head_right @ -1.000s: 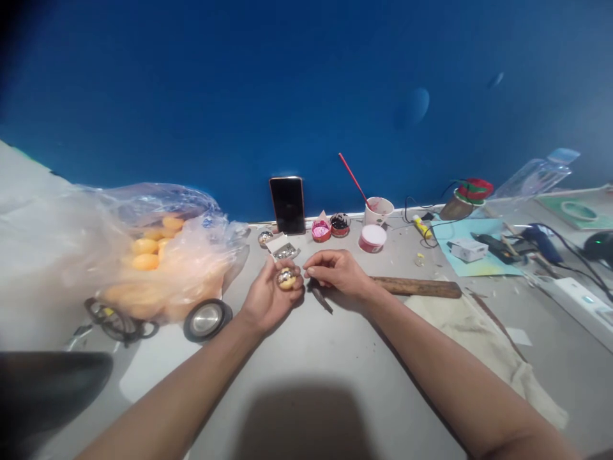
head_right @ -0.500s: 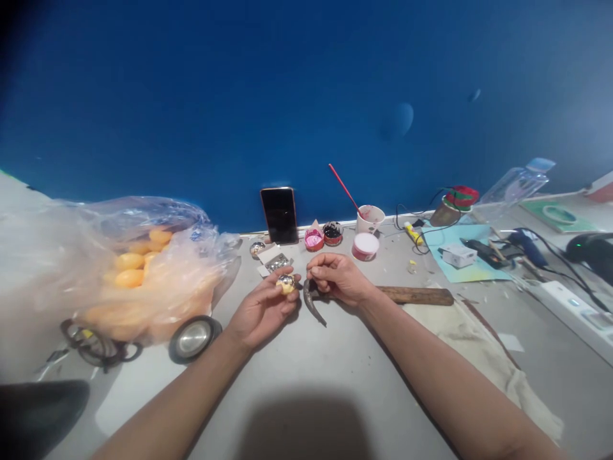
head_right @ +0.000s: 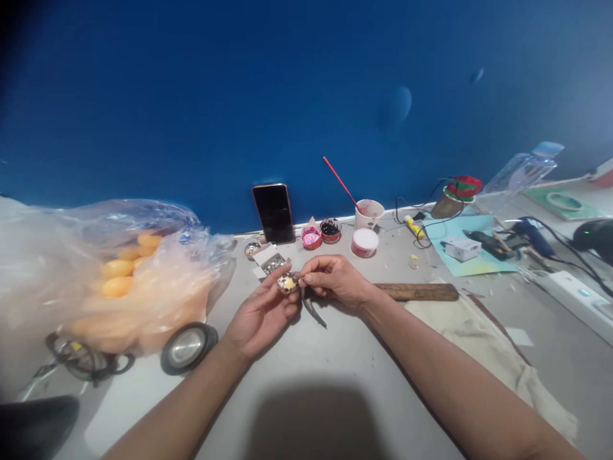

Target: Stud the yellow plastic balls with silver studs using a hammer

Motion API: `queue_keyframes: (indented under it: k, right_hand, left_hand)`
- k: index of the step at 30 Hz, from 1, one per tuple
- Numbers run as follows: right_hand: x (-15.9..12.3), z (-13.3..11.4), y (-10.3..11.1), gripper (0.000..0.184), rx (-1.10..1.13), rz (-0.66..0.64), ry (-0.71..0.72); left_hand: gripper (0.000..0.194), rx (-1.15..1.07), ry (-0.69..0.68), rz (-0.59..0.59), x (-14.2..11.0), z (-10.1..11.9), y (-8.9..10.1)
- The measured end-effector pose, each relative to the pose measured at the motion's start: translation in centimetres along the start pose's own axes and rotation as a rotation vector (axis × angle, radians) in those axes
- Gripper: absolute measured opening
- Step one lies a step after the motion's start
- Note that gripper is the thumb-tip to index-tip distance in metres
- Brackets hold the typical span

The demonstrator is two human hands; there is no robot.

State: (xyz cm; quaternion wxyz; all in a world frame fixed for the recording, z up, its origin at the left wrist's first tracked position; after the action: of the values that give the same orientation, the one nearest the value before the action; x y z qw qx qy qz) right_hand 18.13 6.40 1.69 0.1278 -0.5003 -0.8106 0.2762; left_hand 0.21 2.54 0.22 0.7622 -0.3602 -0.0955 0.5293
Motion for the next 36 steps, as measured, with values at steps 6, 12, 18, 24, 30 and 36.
queue_keyframes:
  k: [6, 12, 18, 24, 30, 36]
  right_hand:
    - [-0.20, 0.16, -0.57, 0.028, -0.007, -0.018, -0.014]
    - [-0.19, 0.55, -0.38, 0.026, -0.032, 0.011, 0.005]
    - [-0.11, 0.57, -0.17, 0.028, -0.064, 0.021, 0.001]
    - [-0.11, 0.47, -0.34, 0.027, -0.077, 0.027, 0.005]
    - [-0.08, 0.39, -0.27, 0.027, -0.133, 0.032, 0.032]
    - [-0.02, 0.19, -0.15, 0.029, -0.165, 0.027, 0.023]
  left_hand:
    - [0.041, 0.049, -0.044, 0.016, 0.04, 0.03, -0.04]
    - [0.045, 0.113, -0.068, 0.014, -0.14, 0.24, -0.13]
    - [0.045, 0.162, -0.084, 0.013, -0.15, 0.17, -0.11]
    - [0.049, 0.191, -0.099, 0.042, 0.09, 0.02, -0.03]
    - [0.048, 0.221, -0.135, 0.063, 0.17, 0.04, 0.01]
    - [0.047, 0.223, -0.134, 0.053, 0.28, -0.03, 0.22]
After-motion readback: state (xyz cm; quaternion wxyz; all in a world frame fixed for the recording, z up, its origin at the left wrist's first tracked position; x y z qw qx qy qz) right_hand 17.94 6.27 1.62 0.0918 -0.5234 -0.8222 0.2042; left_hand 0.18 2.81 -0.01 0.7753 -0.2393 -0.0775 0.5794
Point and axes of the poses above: each hand's wrist, its own x-axis towards the middle knuckle, its own y-axis out of the back of the hand, z = x × y, the point moved 3 cm from there along x, towards the middle knuckle, and after that the axes turned 14 degrees about x, right-handed, at the moved point
